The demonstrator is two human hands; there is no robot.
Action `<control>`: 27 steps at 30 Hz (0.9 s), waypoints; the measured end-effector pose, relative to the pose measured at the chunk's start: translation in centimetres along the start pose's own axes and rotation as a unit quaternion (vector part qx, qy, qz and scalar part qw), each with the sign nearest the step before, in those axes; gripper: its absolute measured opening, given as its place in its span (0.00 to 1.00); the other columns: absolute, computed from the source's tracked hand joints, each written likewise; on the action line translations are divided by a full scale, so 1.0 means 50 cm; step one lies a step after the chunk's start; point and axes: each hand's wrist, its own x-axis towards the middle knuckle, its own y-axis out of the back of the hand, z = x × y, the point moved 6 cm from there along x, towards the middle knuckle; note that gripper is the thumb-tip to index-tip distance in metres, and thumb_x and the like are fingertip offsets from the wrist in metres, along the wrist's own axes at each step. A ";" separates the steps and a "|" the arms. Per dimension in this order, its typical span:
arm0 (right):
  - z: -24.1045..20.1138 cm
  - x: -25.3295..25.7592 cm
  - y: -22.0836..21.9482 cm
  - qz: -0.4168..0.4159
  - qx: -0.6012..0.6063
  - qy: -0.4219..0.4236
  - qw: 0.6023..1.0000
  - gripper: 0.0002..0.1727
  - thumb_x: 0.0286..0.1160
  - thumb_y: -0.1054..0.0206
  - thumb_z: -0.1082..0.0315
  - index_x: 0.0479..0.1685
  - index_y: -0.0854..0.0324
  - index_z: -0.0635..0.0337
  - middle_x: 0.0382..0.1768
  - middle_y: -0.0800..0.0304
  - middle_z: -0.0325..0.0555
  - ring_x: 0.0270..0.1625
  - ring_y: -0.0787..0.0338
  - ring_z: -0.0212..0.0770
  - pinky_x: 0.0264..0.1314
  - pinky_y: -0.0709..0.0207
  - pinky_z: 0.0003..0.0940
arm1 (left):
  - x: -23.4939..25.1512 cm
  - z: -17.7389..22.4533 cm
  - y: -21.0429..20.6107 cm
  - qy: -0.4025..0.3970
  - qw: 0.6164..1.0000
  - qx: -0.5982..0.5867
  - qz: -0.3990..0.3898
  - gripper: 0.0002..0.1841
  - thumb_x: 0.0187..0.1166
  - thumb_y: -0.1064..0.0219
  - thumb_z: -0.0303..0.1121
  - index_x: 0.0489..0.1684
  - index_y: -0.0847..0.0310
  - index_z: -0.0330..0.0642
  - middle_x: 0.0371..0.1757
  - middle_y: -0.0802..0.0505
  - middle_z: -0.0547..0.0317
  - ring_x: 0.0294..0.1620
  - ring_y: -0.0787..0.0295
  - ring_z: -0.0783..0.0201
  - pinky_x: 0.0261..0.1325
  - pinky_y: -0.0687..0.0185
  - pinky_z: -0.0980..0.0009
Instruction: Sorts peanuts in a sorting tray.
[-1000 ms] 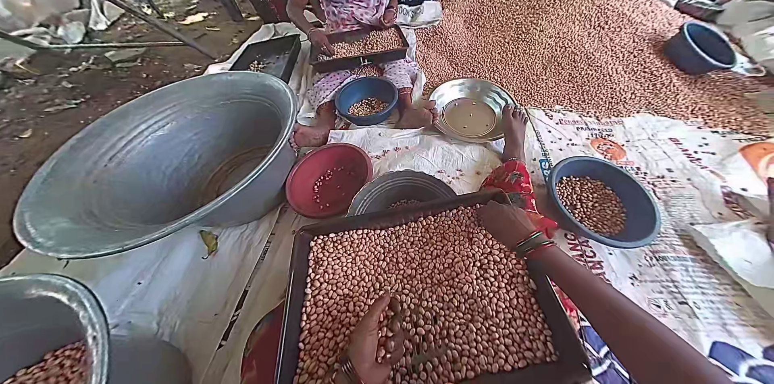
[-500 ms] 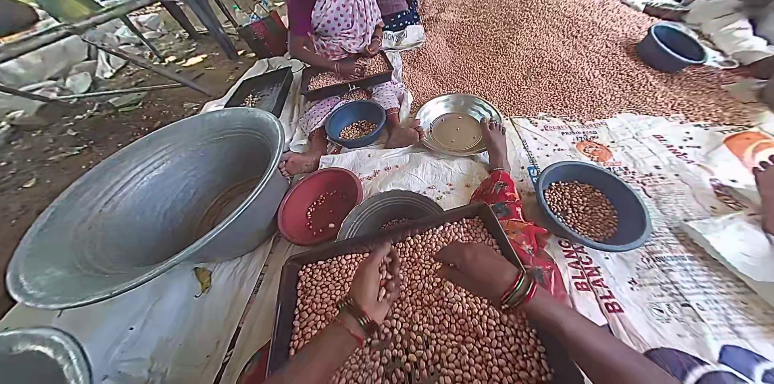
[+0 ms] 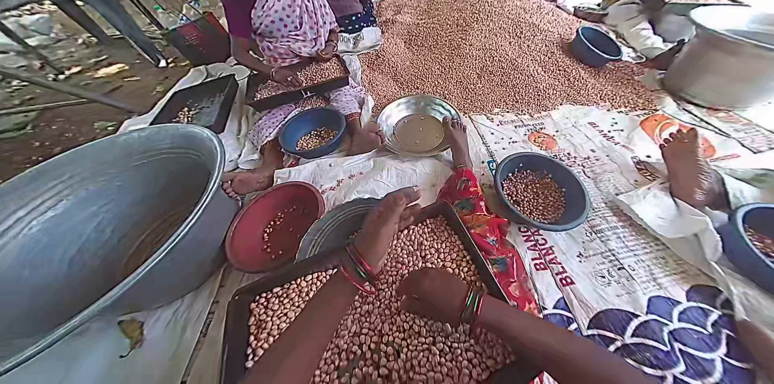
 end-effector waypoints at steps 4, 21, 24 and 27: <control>-0.052 0.174 0.025 0.090 -0.010 0.068 0.994 0.21 0.88 0.41 0.64 0.69 0.17 0.69 0.67 0.14 0.67 0.75 0.17 0.64 0.80 0.31 0.58 | -0.138 -0.068 0.250 0.054 0.974 -0.015 0.219 0.15 0.95 0.58 0.29 0.57 0.23 0.36 0.39 0.06 0.63 0.30 0.11 0.74 0.34 0.17 0.79; -0.074 0.110 -0.096 0.011 -0.182 0.120 0.976 0.16 0.76 0.28 0.61 0.56 0.07 0.60 0.74 0.20 0.73 0.81 0.32 0.85 0.76 0.46 0.85 | -0.459 -0.169 0.445 0.061 0.929 -0.026 0.364 0.14 0.91 0.55 0.25 0.54 0.22 0.34 0.28 0.09 0.70 0.21 0.19 0.82 0.26 0.24 0.86; -0.219 0.115 -0.228 0.024 -0.130 0.315 0.940 0.09 0.73 0.27 0.67 0.47 0.04 0.55 0.64 0.10 0.65 0.73 0.18 0.78 0.70 0.31 0.82 | -0.430 -0.156 0.406 0.184 0.915 0.307 0.185 0.16 0.90 0.47 0.30 0.60 0.17 0.27 0.41 0.09 0.49 0.36 0.15 0.63 0.46 0.19 0.66; -0.270 0.092 -0.345 0.023 -0.132 0.478 0.868 0.04 0.68 0.27 0.68 0.34 0.07 0.52 0.46 0.04 0.52 0.59 0.07 0.61 0.62 0.18 0.67 | -0.430 -0.173 0.370 0.383 0.784 0.486 -0.039 0.21 0.95 0.51 0.39 0.73 0.21 0.36 0.64 0.11 0.33 0.68 0.15 0.35 0.70 0.27 0.35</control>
